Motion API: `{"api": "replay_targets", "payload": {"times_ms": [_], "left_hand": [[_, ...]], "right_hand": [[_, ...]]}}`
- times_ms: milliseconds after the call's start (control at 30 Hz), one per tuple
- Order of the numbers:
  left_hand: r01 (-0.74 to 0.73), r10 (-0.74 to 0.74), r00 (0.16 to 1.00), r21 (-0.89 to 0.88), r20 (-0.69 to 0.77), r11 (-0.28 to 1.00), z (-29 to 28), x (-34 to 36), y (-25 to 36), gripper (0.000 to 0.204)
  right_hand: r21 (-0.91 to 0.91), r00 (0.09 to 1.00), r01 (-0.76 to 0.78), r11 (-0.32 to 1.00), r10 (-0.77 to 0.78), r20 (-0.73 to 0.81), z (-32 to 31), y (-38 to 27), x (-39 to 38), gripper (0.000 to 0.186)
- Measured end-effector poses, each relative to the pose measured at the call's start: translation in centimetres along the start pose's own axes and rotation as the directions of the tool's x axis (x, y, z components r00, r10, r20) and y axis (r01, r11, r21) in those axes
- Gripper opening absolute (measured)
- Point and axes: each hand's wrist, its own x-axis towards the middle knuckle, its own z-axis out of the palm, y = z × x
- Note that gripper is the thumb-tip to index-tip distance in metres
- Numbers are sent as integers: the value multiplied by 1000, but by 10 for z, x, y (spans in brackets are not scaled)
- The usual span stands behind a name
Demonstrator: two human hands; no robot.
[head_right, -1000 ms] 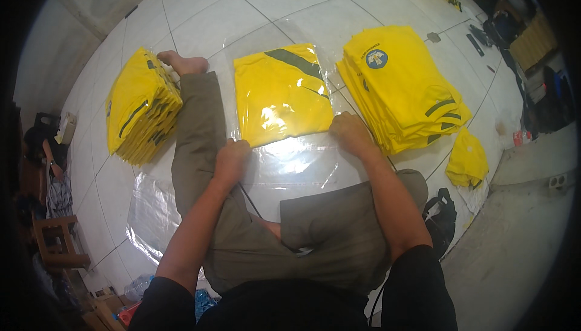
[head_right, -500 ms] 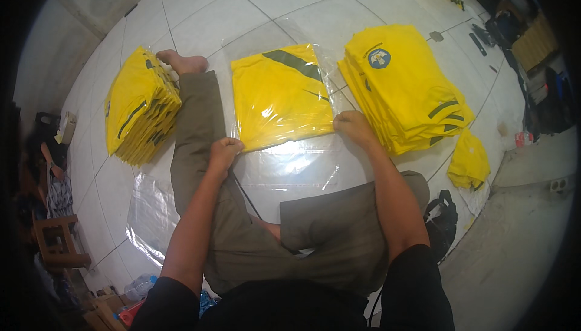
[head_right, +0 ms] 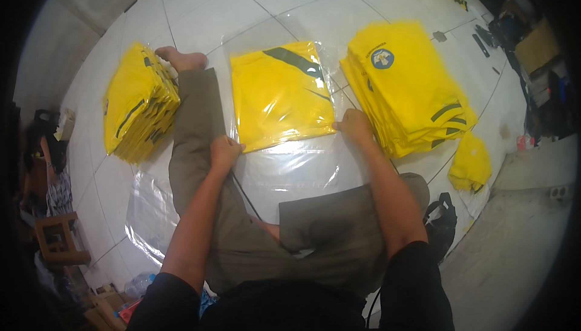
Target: The person sits on the floor and repeatedly folds yellow t-shirts, places them into clear plastic bags, and stacks the packaged items. The person handles the shirts and bags by hand, creating a growing pile of packaged shirts.
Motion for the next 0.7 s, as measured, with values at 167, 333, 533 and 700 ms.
{"api": "replay_targets", "payload": {"times_ms": [167,333,533,700], "left_hand": [[-135,126,985,-65,-117,989,4,-10,-12,20],[-347,365,926,168,-96,923,16,-8,-23,33],[-638,628,757,413,180,650,27,-49,22,78],[-583,445,811,456,379,673,27,-46,26,88]], "right_hand": [[84,989,86,993,-75,-126,18,11,1,24],[-185,951,169,968,-209,-228,20,22,3,23],[-450,760,623,639,-632,154,51,-53,-65,85],[-360,775,631,687,-579,253,53,-44,-66,91]]}}
